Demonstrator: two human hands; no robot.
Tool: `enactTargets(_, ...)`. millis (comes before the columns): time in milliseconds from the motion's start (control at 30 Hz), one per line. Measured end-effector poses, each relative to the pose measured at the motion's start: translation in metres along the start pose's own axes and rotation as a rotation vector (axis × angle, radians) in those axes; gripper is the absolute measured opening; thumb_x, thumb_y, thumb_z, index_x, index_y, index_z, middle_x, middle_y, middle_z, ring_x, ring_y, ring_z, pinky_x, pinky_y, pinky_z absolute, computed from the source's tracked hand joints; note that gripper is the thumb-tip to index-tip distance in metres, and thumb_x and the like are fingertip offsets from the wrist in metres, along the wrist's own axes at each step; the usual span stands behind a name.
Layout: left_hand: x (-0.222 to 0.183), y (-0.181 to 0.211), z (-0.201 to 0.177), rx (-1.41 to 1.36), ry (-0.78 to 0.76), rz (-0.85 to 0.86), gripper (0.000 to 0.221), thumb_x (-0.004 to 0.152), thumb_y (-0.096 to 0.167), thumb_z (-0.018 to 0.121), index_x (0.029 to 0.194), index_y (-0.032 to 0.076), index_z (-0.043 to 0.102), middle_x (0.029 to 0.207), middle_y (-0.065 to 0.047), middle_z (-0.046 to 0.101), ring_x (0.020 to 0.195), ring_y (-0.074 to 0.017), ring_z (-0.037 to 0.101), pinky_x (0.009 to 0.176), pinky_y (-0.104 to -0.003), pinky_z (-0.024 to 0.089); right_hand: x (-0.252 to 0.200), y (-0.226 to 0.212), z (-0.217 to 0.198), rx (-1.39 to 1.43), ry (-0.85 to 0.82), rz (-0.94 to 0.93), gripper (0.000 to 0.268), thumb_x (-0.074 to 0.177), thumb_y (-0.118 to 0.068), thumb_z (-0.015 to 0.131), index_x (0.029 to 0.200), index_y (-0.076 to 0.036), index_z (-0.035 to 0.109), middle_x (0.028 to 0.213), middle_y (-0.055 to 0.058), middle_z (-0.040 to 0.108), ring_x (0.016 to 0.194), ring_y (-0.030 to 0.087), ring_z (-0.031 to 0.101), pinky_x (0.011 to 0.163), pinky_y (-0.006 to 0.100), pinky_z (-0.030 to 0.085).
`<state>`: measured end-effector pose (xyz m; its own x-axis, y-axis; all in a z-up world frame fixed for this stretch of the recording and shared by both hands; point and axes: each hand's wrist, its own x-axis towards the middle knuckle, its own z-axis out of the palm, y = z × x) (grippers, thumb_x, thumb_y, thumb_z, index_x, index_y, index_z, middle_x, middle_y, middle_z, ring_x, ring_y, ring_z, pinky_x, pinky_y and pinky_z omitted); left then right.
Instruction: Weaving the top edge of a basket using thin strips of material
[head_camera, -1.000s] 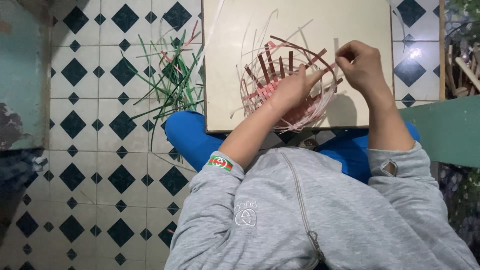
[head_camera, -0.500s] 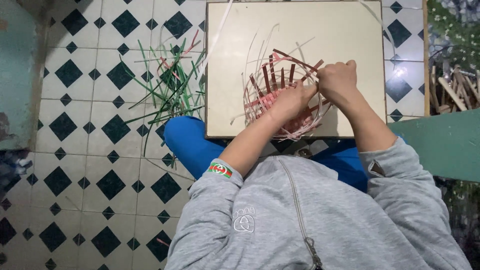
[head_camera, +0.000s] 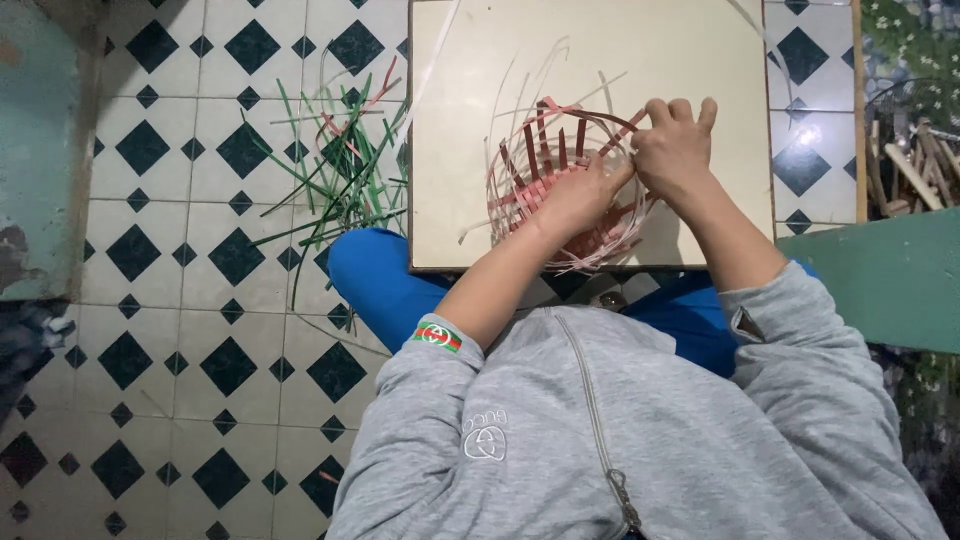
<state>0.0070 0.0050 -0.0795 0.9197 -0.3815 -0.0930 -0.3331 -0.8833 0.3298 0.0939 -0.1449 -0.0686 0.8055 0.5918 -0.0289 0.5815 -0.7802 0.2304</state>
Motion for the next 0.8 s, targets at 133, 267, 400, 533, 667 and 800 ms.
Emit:
enactTargets(133, -0.013, 0.012, -0.042, -0.303, -0.046, -0.081, 0.050, 0.092, 0.029, 0.059, 0.135, 0.010, 0.039, 0.129, -0.032, 0.049, 0.059, -0.0218, 0.067, 0.045, -0.033, 0.062, 0.002, 0.011, 0.020, 0.240, -0.017, 0.003, 0.017, 0.086, -0.035, 0.068, 0.097, -0.028, 0.079, 0.138, 0.011, 0.054, 0.129, 0.035, 0.042, 0.103, 0.064, 0.018)
enactTargets(267, -0.005, 0.010, -0.042, -0.241, -0.145, -0.197, 0.037, 0.089, 0.001, 0.050, 0.125, 0.005, 0.043, 0.106, -0.020, 0.061, 0.079, -0.0327, 0.066, 0.061, -0.044, 0.057, -0.002, 0.010, 0.014, 0.304, 0.012, -0.004, 0.019, 0.085, -0.020, 0.062, 0.093, -0.016, 0.078, 0.132, 0.015, 0.057, 0.126, 0.037, 0.044, 0.101, 0.065, 0.019)
enactTargets(400, -0.007, 0.024, -0.061, -0.170, -0.236, -0.231, 0.054, 0.083, -0.001, 0.057, 0.135, 0.002, 0.046, 0.144, -0.023, 0.038, 0.086, -0.0292, 0.068, 0.062, -0.039, 0.061, -0.004, 0.004, 0.007, 0.248, -0.068, 0.022, 0.027, 0.078, -0.004, 0.050, 0.079, -0.006, 0.076, 0.135, 0.017, 0.054, 0.128, 0.038, 0.040, 0.102, 0.071, 0.017)
enactTargets(533, -0.005, 0.028, -0.060, -0.221, -0.286, -0.332, 0.078, 0.084, -0.007, 0.051, 0.153, 0.016, 0.022, 0.159, -0.020, 0.015, 0.067, -0.0187, 0.067, 0.044, -0.026, 0.053, 0.007, 0.010, 0.020, 0.368, -0.237, 0.111, 0.034, 0.078, -0.011, 0.058, 0.105, -0.017, 0.076, 0.143, 0.014, 0.046, 0.135, 0.034, 0.031, 0.104, 0.065, 0.014)
enactTargets(667, -0.005, 0.020, -0.021, -0.355, -0.096, -0.315, 0.058, 0.085, 0.006, 0.058, 0.136, -0.001, 0.033, 0.150, -0.028, 0.023, 0.082, -0.0394, 0.066, 0.068, -0.047, 0.054, 0.008, 0.018, 0.045, 0.552, -0.194, 0.096, 0.025, 0.085, -0.015, 0.061, 0.104, -0.018, 0.076, 0.135, 0.012, 0.052, 0.127, 0.036, 0.043, 0.089, 0.061, 0.034)
enactTargets(800, -0.002, 0.014, 0.000, -0.482, 0.074, -0.263, 0.059, 0.079, 0.009, 0.068, 0.128, -0.002, 0.037, 0.138, -0.031, 0.035, 0.095, -0.0595, 0.063, 0.088, -0.067, 0.051, -0.002, 0.017, 0.029, 0.631, -0.166, 0.049, 0.019, 0.088, -0.010, 0.064, 0.103, -0.016, 0.075, 0.134, 0.015, 0.052, 0.127, 0.041, 0.046, 0.094, 0.058, 0.037)
